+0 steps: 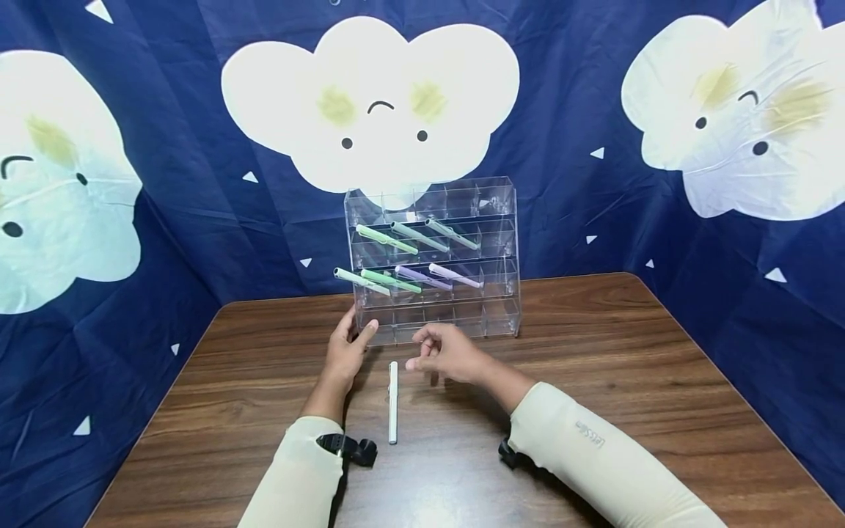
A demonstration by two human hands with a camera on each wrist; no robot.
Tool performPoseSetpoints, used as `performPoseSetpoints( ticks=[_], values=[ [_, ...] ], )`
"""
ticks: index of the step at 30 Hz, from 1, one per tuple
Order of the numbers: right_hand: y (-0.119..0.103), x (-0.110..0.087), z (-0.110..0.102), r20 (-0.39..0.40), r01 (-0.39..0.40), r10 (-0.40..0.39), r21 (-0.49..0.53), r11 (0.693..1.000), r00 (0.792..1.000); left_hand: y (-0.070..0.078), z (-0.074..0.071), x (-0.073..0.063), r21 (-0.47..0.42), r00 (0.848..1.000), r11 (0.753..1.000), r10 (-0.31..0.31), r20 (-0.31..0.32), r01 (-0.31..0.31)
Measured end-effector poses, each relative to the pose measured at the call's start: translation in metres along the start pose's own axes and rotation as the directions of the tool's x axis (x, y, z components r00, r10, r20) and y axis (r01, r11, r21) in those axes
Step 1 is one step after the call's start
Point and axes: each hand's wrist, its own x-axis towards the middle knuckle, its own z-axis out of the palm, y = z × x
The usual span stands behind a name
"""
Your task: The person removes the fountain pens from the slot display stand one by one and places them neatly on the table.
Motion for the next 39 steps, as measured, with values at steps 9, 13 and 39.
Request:
performPoseSetpoints(
  ticks=[9, 13, 39],
  values=[
    [-0.007, 0.002, -0.029, -0.139, 0.023, -0.036, -0.092, 0.996, 0.990, -0.002, 0.001, 0.000, -0.008, 1.000, 1.000, 0.007, -0.003, -0.007],
    [-0.012, 0.006, -0.042, -0.220, 0.044, -0.071, -0.123, 0.991, 0.973, -0.002, 0.002, 0.000, -0.003, 1.000, 1.000, 0.007, -0.004, -0.007],
    [-0.016, 0.033, -0.090, -0.411, -0.092, -0.025, -0.263, 0.961, 0.911, -0.003, 0.000, 0.001, -0.007, 1.000, 1.000, 0.012, -0.006, -0.012]
  ],
)
